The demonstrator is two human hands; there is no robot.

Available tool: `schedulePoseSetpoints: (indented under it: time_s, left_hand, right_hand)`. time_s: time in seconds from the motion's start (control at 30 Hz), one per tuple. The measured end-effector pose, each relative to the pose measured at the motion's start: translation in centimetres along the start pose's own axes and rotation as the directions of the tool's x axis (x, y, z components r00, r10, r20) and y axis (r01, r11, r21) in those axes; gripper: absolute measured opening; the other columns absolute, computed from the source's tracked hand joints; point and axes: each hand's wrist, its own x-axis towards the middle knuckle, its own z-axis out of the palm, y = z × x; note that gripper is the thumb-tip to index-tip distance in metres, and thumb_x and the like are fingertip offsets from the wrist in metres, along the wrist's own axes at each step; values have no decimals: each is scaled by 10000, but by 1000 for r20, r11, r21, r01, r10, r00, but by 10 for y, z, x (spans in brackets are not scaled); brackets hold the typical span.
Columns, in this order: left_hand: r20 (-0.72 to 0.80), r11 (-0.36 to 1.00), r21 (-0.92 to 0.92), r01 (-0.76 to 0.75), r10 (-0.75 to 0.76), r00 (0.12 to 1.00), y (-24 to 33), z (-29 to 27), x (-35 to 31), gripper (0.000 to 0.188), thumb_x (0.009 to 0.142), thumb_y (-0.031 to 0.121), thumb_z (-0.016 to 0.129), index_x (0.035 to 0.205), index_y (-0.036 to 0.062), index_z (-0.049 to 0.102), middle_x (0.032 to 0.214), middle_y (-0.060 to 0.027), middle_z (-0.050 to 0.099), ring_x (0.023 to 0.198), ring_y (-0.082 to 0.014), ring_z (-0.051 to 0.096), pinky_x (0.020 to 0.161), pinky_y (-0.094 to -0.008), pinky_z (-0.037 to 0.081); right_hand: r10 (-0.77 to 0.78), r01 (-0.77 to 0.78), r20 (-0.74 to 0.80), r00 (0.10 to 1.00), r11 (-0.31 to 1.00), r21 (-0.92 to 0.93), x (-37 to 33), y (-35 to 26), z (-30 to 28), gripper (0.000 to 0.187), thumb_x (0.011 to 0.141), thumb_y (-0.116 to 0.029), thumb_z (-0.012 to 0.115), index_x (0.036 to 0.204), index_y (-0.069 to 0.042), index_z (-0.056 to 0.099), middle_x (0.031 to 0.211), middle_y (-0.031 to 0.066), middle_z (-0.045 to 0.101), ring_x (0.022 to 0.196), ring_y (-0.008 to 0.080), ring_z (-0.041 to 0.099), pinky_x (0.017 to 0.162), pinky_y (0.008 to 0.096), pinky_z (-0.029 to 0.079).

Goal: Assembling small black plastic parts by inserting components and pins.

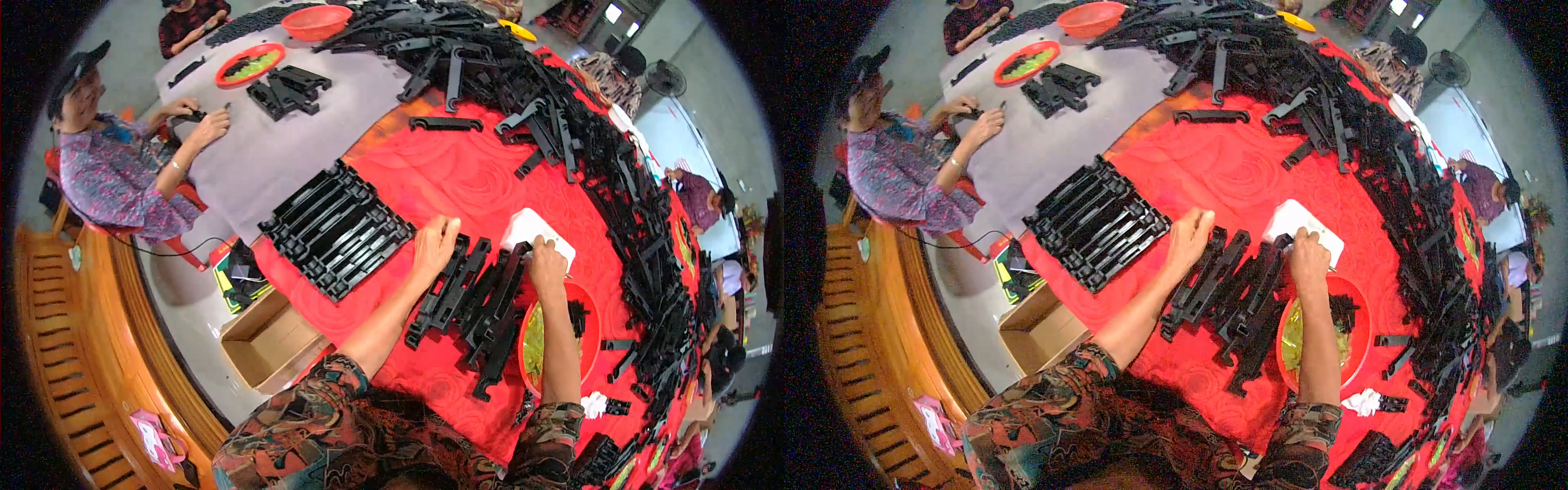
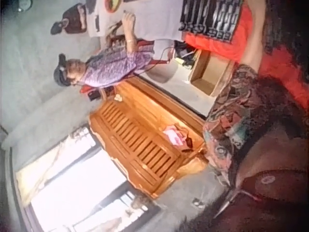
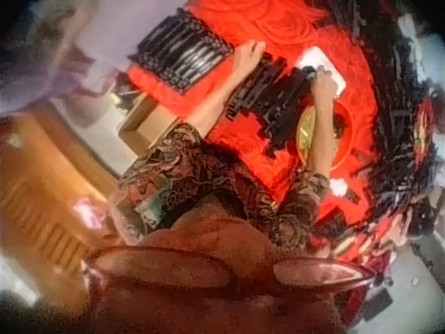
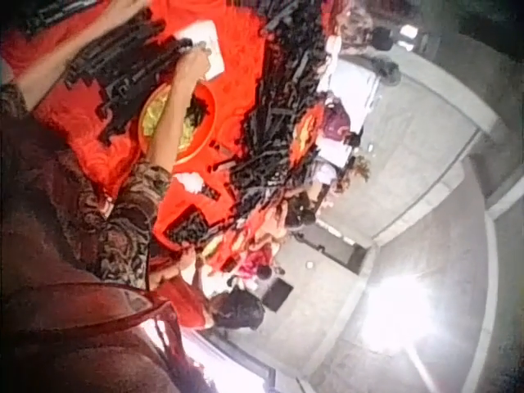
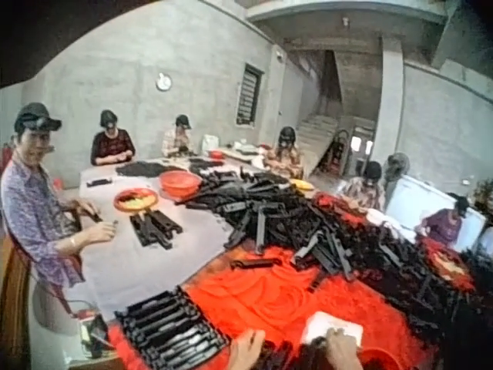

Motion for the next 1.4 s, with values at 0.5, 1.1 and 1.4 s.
schedulePoseSetpoints:
  time_s: [0.5, 1.1, 1.4]
  left_hand:
    - [492, 894, 385, -229, 11, 870, 53, -106, -105, 773, 749, 548, 603, 1226, -25, 399, 1052, -297, 494, 969, -435, 511, 807, -483, 423]
    - [696, 821, 236, -519, 230, 680, 24, -98, -152, 1082, 618, 408, 770, 1388, 18, 118, 1364, -357, 153, 1273, -482, 213, 1049, -470, 265]
    - [662, 697, 225, -681, 404, 631, 21, -47, -101, 719, 660, 229, 723, 1196, -67, 344, 1257, -306, 345, 1185, -436, 364, 1005, -417, 336]
  right_hand:
    - [258, -108, -174, 950, 797, 595, -135, -44, -126, 404, 792, -243, 631, 1113, -47, 481, 777, 134, 562, 680, 305, 587, 588, 390, 462]
    - [288, -266, 39, 957, 812, 520, -265, -119, -71, 627, 811, -212, 607, 1332, -55, 296, 1006, 227, 503, 752, 404, 564, 593, 468, 465]
    - [400, -326, -66, 914, 822, 467, -210, -119, -41, 387, 834, -115, 523, 1183, -92, 358, 935, 232, 500, 677, 425, 587, 565, 510, 487]
